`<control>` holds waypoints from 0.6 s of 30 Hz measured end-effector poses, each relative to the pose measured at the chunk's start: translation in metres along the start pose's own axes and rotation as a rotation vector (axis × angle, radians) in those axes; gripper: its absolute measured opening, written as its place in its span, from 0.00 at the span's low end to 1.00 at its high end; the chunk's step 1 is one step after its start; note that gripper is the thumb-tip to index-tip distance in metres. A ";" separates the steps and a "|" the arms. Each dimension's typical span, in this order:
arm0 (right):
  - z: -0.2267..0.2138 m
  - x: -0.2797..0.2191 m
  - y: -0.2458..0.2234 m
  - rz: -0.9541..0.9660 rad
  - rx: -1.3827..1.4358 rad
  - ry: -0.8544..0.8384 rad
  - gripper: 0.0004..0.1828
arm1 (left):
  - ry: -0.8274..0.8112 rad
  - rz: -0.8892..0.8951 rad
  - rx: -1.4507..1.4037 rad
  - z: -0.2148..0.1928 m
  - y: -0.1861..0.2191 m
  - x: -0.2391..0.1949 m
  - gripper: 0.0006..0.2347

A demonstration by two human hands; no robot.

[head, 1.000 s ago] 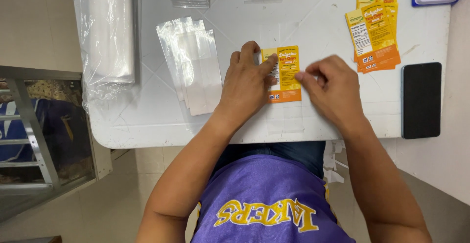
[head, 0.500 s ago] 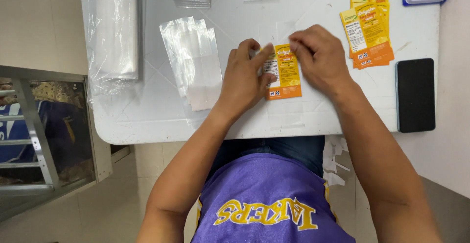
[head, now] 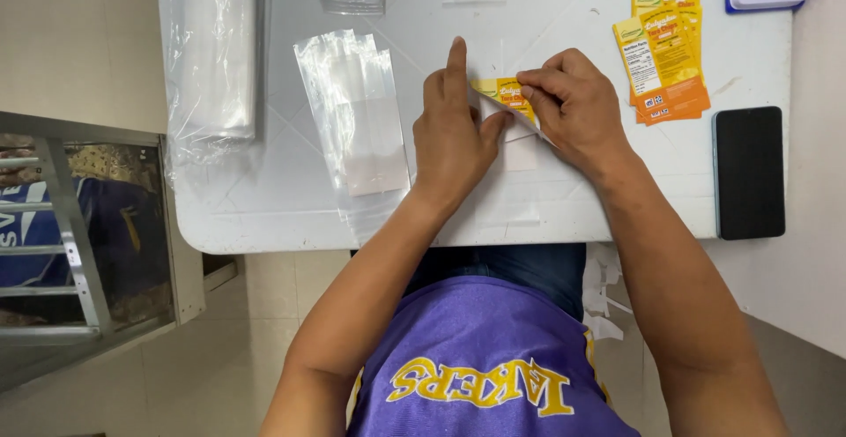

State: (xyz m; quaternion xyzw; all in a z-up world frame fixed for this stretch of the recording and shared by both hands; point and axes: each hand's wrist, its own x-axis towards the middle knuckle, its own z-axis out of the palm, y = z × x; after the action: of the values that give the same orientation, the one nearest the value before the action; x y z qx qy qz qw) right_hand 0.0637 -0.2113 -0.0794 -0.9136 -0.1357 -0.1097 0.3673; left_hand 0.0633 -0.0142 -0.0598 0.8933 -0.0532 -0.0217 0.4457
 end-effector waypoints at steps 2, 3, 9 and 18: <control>0.001 0.000 -0.003 0.021 0.000 0.007 0.09 | -0.010 0.022 0.073 0.003 0.000 0.001 0.42; 0.002 0.001 -0.005 0.039 0.001 0.012 0.09 | -0.017 0.043 0.146 0.004 -0.001 0.002 0.42; -0.001 0.001 -0.002 0.007 -0.049 -0.025 0.13 | -0.073 -0.053 0.241 -0.019 -0.001 -0.009 0.49; 0.003 -0.004 -0.004 0.003 -0.159 -0.034 0.12 | -0.179 0.437 0.447 -0.039 -0.012 -0.112 0.17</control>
State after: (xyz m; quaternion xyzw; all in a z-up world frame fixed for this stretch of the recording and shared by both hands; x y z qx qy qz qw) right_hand 0.0595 -0.2071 -0.0803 -0.9418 -0.1316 -0.1041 0.2913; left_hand -0.0439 0.0368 -0.0467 0.9311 -0.2860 0.0084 0.2264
